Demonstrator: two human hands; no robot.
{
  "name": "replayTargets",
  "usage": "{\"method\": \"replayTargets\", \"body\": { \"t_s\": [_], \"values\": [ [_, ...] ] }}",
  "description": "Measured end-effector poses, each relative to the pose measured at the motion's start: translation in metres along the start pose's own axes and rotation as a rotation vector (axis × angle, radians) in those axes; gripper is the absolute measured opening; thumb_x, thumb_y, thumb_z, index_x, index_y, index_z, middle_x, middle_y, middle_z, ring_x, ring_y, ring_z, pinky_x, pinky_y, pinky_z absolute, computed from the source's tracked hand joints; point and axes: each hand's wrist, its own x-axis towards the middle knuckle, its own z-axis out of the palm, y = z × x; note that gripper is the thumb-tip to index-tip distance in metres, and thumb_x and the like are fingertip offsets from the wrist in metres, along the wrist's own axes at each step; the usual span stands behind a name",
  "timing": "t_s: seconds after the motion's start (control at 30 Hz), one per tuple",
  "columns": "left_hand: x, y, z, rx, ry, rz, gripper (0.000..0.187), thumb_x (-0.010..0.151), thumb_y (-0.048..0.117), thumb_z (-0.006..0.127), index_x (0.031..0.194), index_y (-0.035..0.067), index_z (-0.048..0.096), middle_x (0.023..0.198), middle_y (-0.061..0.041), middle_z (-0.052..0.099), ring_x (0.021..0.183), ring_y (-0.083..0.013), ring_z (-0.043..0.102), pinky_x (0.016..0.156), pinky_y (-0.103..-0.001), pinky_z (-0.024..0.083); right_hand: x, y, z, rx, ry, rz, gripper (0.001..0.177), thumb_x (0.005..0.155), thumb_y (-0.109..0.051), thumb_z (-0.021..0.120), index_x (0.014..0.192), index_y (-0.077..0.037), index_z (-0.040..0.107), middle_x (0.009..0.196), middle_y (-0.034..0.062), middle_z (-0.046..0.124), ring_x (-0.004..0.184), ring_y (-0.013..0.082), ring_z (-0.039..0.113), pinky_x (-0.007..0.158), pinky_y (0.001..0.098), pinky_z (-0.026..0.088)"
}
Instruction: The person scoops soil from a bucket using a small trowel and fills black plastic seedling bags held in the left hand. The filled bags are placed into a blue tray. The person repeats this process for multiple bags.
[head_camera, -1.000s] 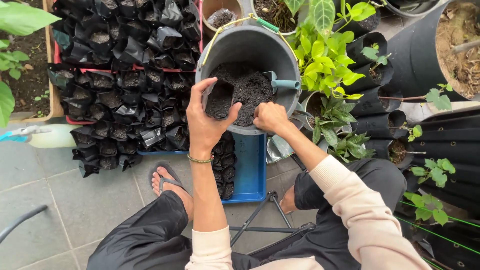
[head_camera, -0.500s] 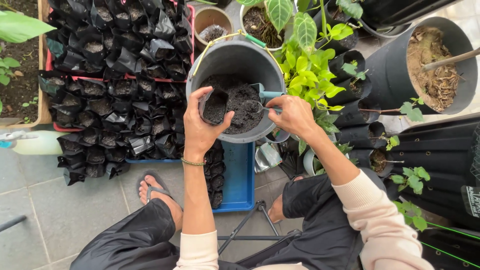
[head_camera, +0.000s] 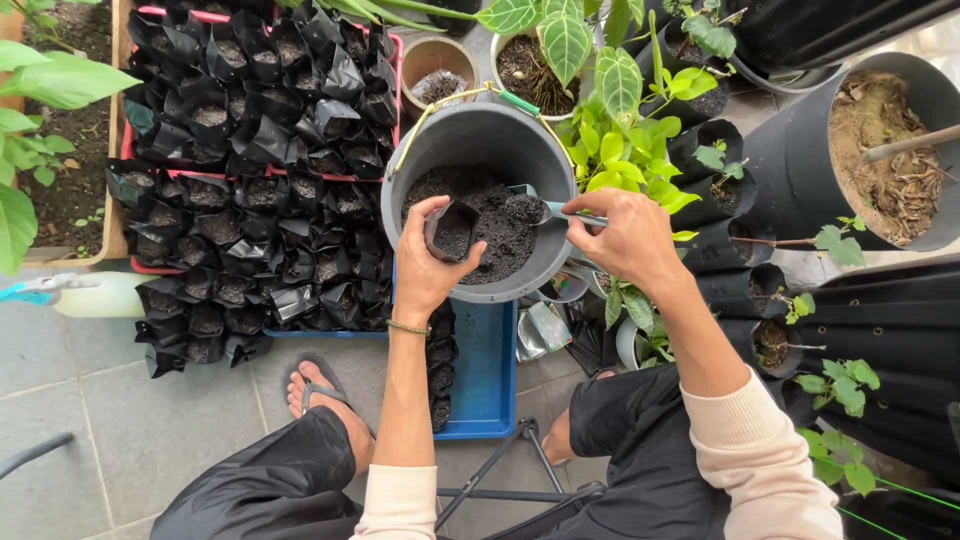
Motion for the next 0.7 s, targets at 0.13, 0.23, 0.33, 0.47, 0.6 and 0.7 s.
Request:
{"method": "replayTargets", "body": {
  "t_s": [0.13, 0.23, 0.33, 0.47, 0.6, 0.7],
  "values": [
    [-0.003, -0.016, 0.009, -0.014, -0.002, -0.034, 0.070, 0.079, 0.029, 0.089, 0.136, 0.017, 0.050, 0.130, -0.020, 0.061, 0.066, -0.0268, 0.073, 0.053, -0.032, 0.062, -0.014, -0.018, -0.013, 0.013, 0.026, -0.028, 0.019, 0.088, -0.031, 0.067, 0.100, -0.028, 0.082, 0.071, 0.0059, 0.070, 0.077, 0.0290, 0.073, 0.078, 0.0466, 0.059],
    [-0.004, -0.009, 0.012, 0.029, -0.011, -0.024, 0.069, 0.079, 0.023, 0.088, 0.136, 0.015, 0.050, 0.127, -0.019, 0.060, 0.060, -0.0274, 0.072, 0.048, -0.032, 0.062, -0.021, -0.024, -0.015, -0.006, 0.045, -0.053, 0.016, 0.087, -0.035, 0.069, 0.098, -0.031, 0.080, 0.068, 0.0051, 0.066, 0.077, 0.0306, 0.071, 0.076, 0.0478, 0.059],
    [-0.004, -0.004, 0.016, 0.079, -0.011, 0.033, 0.068, 0.078, 0.019, 0.087, 0.135, 0.011, 0.050, 0.123, -0.019, 0.059, 0.104, -0.0454, 0.069, 0.080, -0.061, 0.062, -0.023, -0.029, -0.008, 0.001, 0.063, -0.134, 0.018, 0.089, -0.031, 0.067, 0.099, -0.027, 0.082, 0.068, 0.0026, 0.069, 0.070, 0.0245, 0.071, 0.071, 0.0408, 0.058],
    [-0.006, -0.003, 0.027, 0.062, -0.051, 0.011, 0.072, 0.077, 0.024, 0.090, 0.136, 0.014, 0.050, 0.125, -0.016, 0.060, 0.120, -0.0443, 0.061, 0.097, -0.065, 0.051, -0.025, -0.039, 0.016, -0.140, 0.187, -0.283, 0.016, 0.086, -0.030, 0.067, 0.097, -0.028, 0.079, 0.069, 0.0002, 0.065, 0.064, 0.0252, 0.069, 0.060, 0.0387, 0.057],
    [-0.010, -0.004, 0.035, -0.049, -0.042, 0.013, 0.073, 0.079, 0.032, 0.090, 0.137, 0.015, 0.049, 0.130, -0.019, 0.059, 0.128, -0.0470, 0.056, 0.103, -0.070, 0.043, -0.032, -0.050, 0.035, -0.345, 0.388, -0.428, 0.018, 0.087, -0.022, 0.063, 0.099, -0.028, 0.074, 0.075, -0.0069, 0.056, 0.065, 0.0139, 0.062, 0.057, 0.0246, 0.051],
    [-0.009, 0.001, 0.033, -0.115, -0.031, 0.010, 0.072, 0.076, 0.027, 0.091, 0.134, 0.014, 0.051, 0.121, -0.016, 0.062, 0.119, -0.0413, 0.064, 0.098, -0.060, 0.051, -0.036, -0.061, 0.013, -0.341, 0.330, -0.427, 0.020, 0.093, -0.019, 0.062, 0.106, -0.026, 0.076, 0.078, -0.0044, 0.059, 0.066, 0.0116, 0.059, 0.055, 0.0234, 0.051]
  ]
}}
